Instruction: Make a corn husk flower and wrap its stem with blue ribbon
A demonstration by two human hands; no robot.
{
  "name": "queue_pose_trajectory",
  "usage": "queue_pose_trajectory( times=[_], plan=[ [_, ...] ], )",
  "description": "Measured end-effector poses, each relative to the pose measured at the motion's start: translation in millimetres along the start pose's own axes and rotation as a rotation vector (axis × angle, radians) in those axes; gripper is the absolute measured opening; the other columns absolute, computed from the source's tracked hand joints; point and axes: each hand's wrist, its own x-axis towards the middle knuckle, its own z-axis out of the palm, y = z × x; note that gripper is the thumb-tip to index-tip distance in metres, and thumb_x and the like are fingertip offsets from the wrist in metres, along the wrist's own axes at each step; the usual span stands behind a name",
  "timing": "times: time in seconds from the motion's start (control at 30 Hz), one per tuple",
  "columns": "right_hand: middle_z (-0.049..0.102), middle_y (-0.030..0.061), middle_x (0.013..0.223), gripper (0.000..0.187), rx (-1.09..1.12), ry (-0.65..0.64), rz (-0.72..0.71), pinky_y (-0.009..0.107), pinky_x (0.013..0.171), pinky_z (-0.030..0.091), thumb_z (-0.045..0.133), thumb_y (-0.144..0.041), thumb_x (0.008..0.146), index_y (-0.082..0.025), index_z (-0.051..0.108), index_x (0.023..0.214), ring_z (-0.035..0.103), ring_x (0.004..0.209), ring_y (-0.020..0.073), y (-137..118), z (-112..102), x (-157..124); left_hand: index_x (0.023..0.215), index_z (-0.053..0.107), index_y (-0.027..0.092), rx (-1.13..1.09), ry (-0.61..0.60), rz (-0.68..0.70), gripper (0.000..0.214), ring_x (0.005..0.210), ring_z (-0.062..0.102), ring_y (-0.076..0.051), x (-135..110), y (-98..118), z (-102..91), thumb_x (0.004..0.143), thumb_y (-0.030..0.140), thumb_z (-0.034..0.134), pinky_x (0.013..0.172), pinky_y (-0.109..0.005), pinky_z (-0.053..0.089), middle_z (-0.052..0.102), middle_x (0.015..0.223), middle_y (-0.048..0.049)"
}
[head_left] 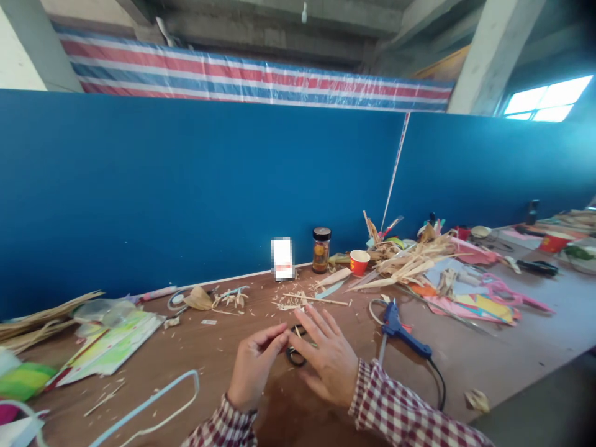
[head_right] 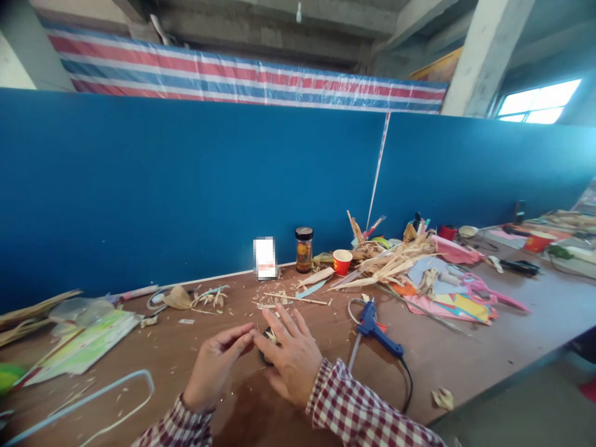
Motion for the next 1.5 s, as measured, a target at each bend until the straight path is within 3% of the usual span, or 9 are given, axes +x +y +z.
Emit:
queue_pose_trajectory(
  times=[0.23,0.43,0.63,0.77,0.9,1.0,1.23,1.37,1.5],
  plan=[
    [0.01,0.0042,0.147,0.072,0.053,0.047,-0.011,0.055,0.1,0.018,0.062,-0.022,0.062,-0.031,0.037,0.129,0.009,0.131,0.033,8.7,9.2,-4.3,0.085,0.07,0.019,0.257,-0.044,0.189,0.02,0.07,0.063,-0.018,-4.9,10.5,-4.3,0.073,0.03,0.058,0.067,-0.027,0.051,0.069,0.079,-0.0056],
    [0.007,0.004,0.147,0.074,0.148,0.068,-0.03,0.053,0.099,0.024,0.062,-0.023,0.062,-0.032,0.035,0.13,0.012,0.131,0.0315,10.2,15.5,-4.5,0.082,0.065,0.017,0.028,-0.044,0.065,0.019,0.063,0.058,-0.014,-2.6,-4.1,-0.7,0.074,0.032,0.057,0.063,-0.025,0.05,0.064,0.069,-0.0017],
    [0.009,0.0061,0.146,0.066,0.337,0.1,0.006,0.047,0.102,0.024,0.058,-0.023,0.066,-0.025,0.039,0.129,0.015,0.132,0.0279,12.4,19.6,-8.4,0.097,0.066,0.018,0.033,-0.122,0.023,0.031,0.074,0.06,-0.017,-3.2,-1.7,-3.7,0.072,0.034,0.059,0.071,-0.03,0.05,0.068,0.084,-0.0062],
    [0.015,0.0083,0.145,0.055,0.592,0.073,0.047,0.044,0.102,0.025,0.057,-0.026,0.069,-0.023,0.046,0.123,0.019,0.131,0.0253,11.9,20.2,-9.8,0.081,0.07,0.017,-0.081,-0.136,-0.061,0.021,0.065,0.06,-0.015,-4.2,-0.8,0.1,0.063,0.029,0.069,0.066,-0.029,0.051,0.068,0.076,-0.0054],
    [0.022,0.0093,0.143,0.048,1.014,0.025,0.103,0.042,0.099,0.03,0.053,-0.039,0.076,-0.024,0.047,0.121,0.022,0.131,0.0223,7.8,28.0,-7.7,0.067,0.067,0.016,-0.325,-0.046,-0.166,0.016,0.061,0.059,-0.012,-5.7,-3.1,6.4,0.056,0.024,0.075,0.061,-0.024,0.049,0.066,0.07,-0.0028],
    [0.024,0.009,0.142,0.049,1.223,0.008,0.145,0.04,0.095,0.035,0.049,-0.047,0.078,-0.024,0.047,0.121,0.025,0.13,0.0209,4.8,33.4,-4.5,0.062,0.064,0.015,-0.347,0.001,-0.167,0.018,0.059,0.055,-0.009,-5.0,-2.4,5.9,0.053,0.023,0.077,0.057,-0.02,0.046,0.062,0.064,0.0],
    [0.03,0.0084,0.14,0.044,1.322,0.029,0.197,0.041,0.096,0.034,0.055,-0.043,0.075,-0.025,0.053,0.115,0.03,0.127,0.0234,0.8,33.6,2.4,0.06,0.058,0.014,-0.217,-0.118,-0.11,0.021,0.055,0.045,-0.008,-2.2,-2.4,-1.9,0.065,0.032,0.068,0.054,-0.019,0.038,0.05,0.057,0.0026],
    [0.037,0.0085,0.136,0.047,1.523,0.084,0.26,0.042,0.096,0.034,0.057,-0.041,0.074,-0.024,0.05,0.118,0.038,0.123,0.0234,-0.9,37.9,1.7,0.062,0.057,0.014,-0.296,-0.082,-0.074,0.022,0.056,0.044,-0.008,-1.3,-6.8,-1.5,0.071,0.033,0.063,0.054,-0.018,0.038,0.049,0.059,0.0024],
    [0.043,0.0103,0.131,0.039,1.788,0.091,0.325,0.043,0.095,0.035,0.054,-0.033,0.078,-0.022,0.051,0.115,0.043,0.119,0.023,0.0,36.6,-0.6,0.069,0.06,0.014,-0.342,0.03,-0.085,0.018,0.057,0.048,-0.007,0.6,-11.0,-2.0,0.071,0.031,0.063,0.056,-0.018,0.041,0.054,0.066,0.0007]
  ],
)
